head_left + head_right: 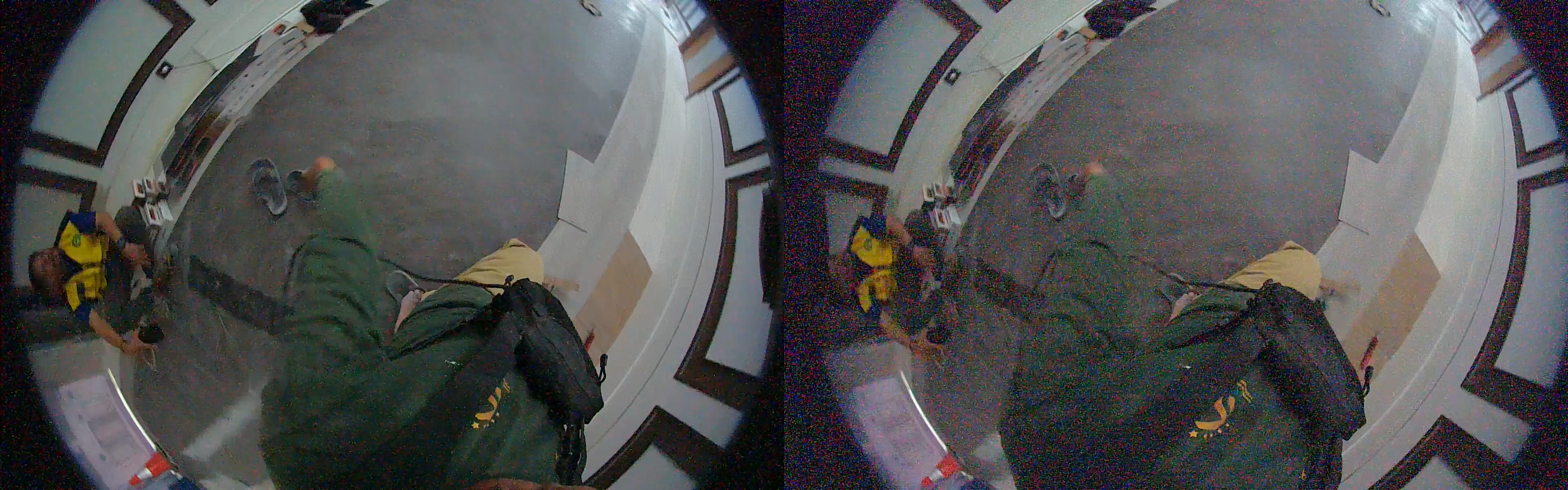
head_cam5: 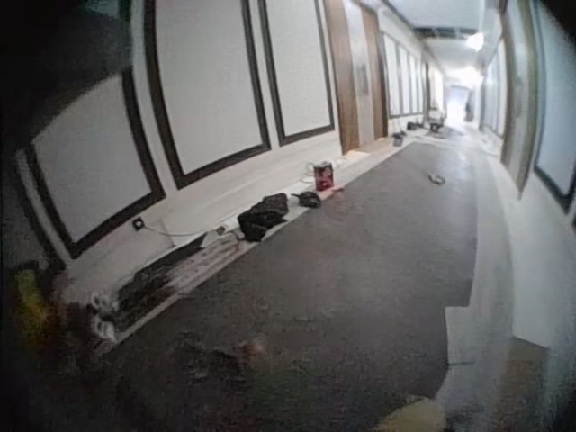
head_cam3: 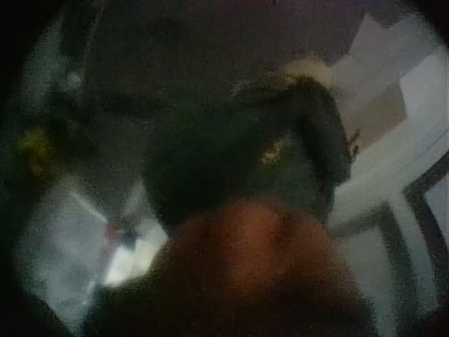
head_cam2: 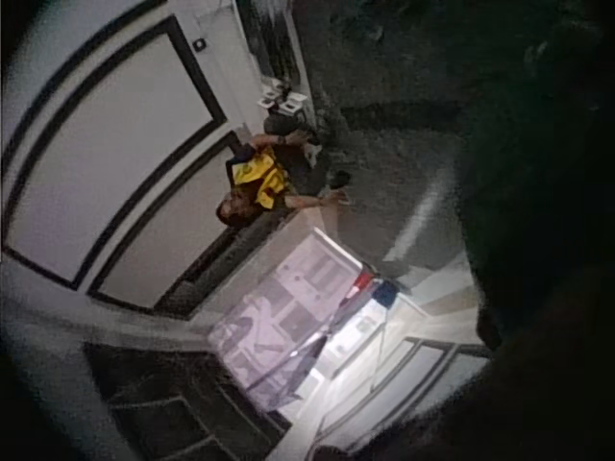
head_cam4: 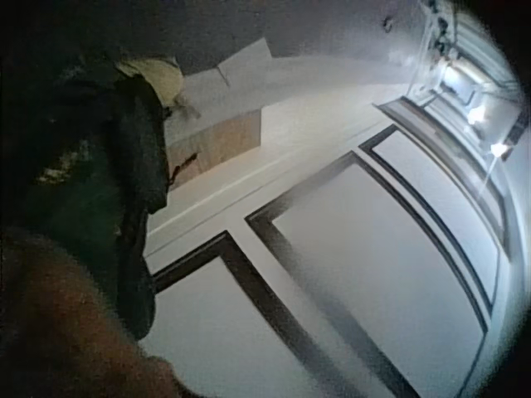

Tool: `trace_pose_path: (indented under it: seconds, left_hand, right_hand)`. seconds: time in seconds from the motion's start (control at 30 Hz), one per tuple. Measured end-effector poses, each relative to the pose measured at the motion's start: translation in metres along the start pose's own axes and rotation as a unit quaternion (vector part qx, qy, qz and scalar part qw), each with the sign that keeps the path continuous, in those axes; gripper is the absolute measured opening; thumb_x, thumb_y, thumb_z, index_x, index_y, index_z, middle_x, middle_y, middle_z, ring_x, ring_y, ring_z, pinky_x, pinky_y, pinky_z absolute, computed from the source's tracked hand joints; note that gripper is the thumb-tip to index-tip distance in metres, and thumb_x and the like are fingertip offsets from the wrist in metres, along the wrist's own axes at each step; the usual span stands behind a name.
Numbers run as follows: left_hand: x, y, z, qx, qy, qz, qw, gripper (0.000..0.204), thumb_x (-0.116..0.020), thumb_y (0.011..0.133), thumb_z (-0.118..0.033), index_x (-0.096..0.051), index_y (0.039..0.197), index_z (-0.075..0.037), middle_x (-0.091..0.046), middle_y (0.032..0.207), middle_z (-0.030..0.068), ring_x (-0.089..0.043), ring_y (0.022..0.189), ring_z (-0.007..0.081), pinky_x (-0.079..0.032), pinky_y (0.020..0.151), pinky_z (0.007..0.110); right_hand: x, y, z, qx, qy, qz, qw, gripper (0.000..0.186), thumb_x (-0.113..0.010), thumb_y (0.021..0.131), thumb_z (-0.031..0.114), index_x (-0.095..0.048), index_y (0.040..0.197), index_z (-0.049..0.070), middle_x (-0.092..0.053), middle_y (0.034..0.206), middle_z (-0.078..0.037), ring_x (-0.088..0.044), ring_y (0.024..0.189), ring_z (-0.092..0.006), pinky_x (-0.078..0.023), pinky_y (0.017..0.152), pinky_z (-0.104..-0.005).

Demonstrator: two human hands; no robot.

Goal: The person positions and aligns wood-textured tiles on a floor, using a utility knife to score a piece and a scribe tool to mark or cut a smaller section.

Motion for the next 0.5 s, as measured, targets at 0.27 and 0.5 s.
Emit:
trace_pose_path:
  seconds: [0.27, 0.5]
  left_hand:
    - [0.160, -0.093, 0.284, 0.257, -0.255, -0.101, 0.927, 0.034, -0.057, 0.091, -0.026, -0.062, 0.109, 0.002, -0.062, 0.111, 0.0168, -0.061, 0.098, 0.0280, -0.051, 0.079, 0.040]
    - [0.189, -0.175, 0.388, 0.351, -0.340, -0.138, 0.862, 0.034, -0.057, 0.090, -0.025, -0.062, 0.108, 0.003, -0.062, 0.110, 0.0164, -0.060, 0.096, 0.0277, -0.051, 0.078, 0.040]
  right_hand:
    - [0.007, 0.013, 0.026, 0.043, -0.044, 0.012, 0.998, 0.037, -0.059, 0.086, 0.033, -0.065, 0.108, 0.003, -0.067, 0.095, -0.021, -0.065, 0.090, -0.0368, -0.051, 0.082, -0.0450]
    - [0.019, 0.010, 0.035, 0.049, -0.089, 0.021, 0.995, 0.038, -0.060, 0.085, 0.033, -0.065, 0.109, 0.003, -0.067, 0.094, -0.021, -0.065, 0.089, -0.0369, -0.051, 0.082, -0.0450]
Point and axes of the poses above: each hand's wrist, its own y-axis towards the middle knuckle, its own x-axis out of the back of the hand, z = x × y, the point moved 9 cm from there along y, towards the middle knuckle
